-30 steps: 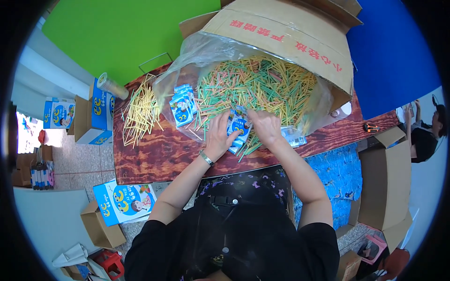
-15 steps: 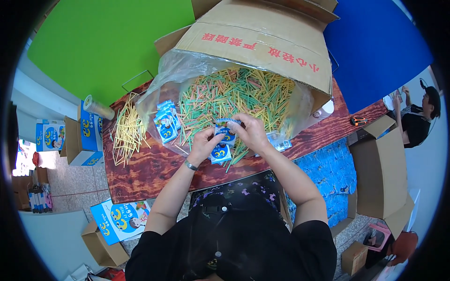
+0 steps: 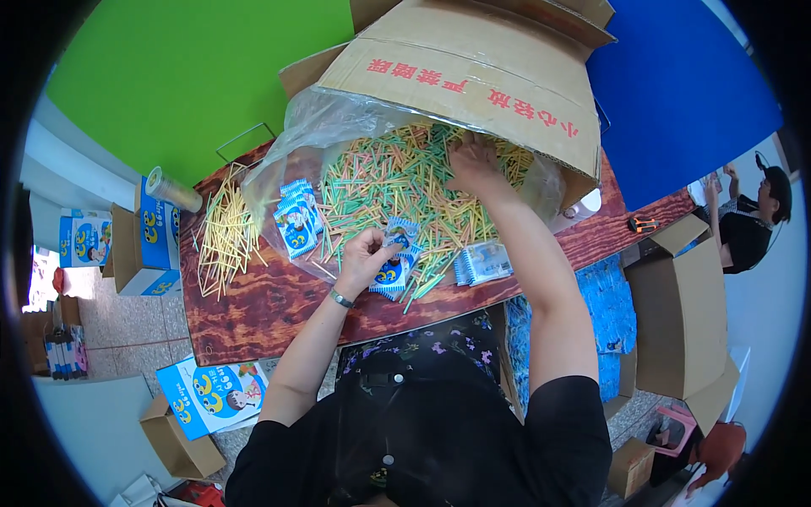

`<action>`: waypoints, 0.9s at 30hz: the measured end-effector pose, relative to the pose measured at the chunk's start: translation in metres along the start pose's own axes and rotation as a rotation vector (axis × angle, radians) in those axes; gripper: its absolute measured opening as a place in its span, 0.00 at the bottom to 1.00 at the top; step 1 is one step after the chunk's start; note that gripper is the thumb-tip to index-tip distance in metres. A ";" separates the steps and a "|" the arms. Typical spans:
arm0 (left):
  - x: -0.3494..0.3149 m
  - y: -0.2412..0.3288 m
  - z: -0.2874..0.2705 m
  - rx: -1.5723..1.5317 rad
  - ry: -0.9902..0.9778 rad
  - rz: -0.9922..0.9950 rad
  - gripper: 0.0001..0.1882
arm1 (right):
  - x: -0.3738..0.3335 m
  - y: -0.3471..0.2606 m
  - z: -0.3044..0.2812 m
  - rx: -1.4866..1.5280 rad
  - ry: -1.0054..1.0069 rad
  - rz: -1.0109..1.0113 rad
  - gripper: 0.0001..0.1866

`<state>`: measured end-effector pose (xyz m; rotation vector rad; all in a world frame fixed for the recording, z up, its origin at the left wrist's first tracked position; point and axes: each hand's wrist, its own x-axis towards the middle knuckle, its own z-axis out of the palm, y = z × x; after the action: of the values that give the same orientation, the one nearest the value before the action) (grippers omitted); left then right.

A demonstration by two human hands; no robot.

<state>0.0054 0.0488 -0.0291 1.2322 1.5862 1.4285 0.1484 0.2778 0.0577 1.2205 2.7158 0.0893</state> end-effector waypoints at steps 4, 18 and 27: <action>-0.004 0.006 0.004 -0.043 0.020 -0.011 0.06 | 0.019 -0.003 -0.003 -0.135 -0.261 0.006 0.39; -0.009 -0.001 0.001 -0.039 0.083 0.020 0.10 | 0.034 -0.004 0.039 0.036 -0.083 0.191 0.22; -0.005 0.015 0.009 -0.007 0.064 0.048 0.10 | -0.003 0.054 0.013 0.301 0.005 0.007 0.22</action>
<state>0.0188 0.0472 -0.0162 1.2395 1.6025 1.5165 0.1924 0.3118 0.0515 1.3017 2.8025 -0.3273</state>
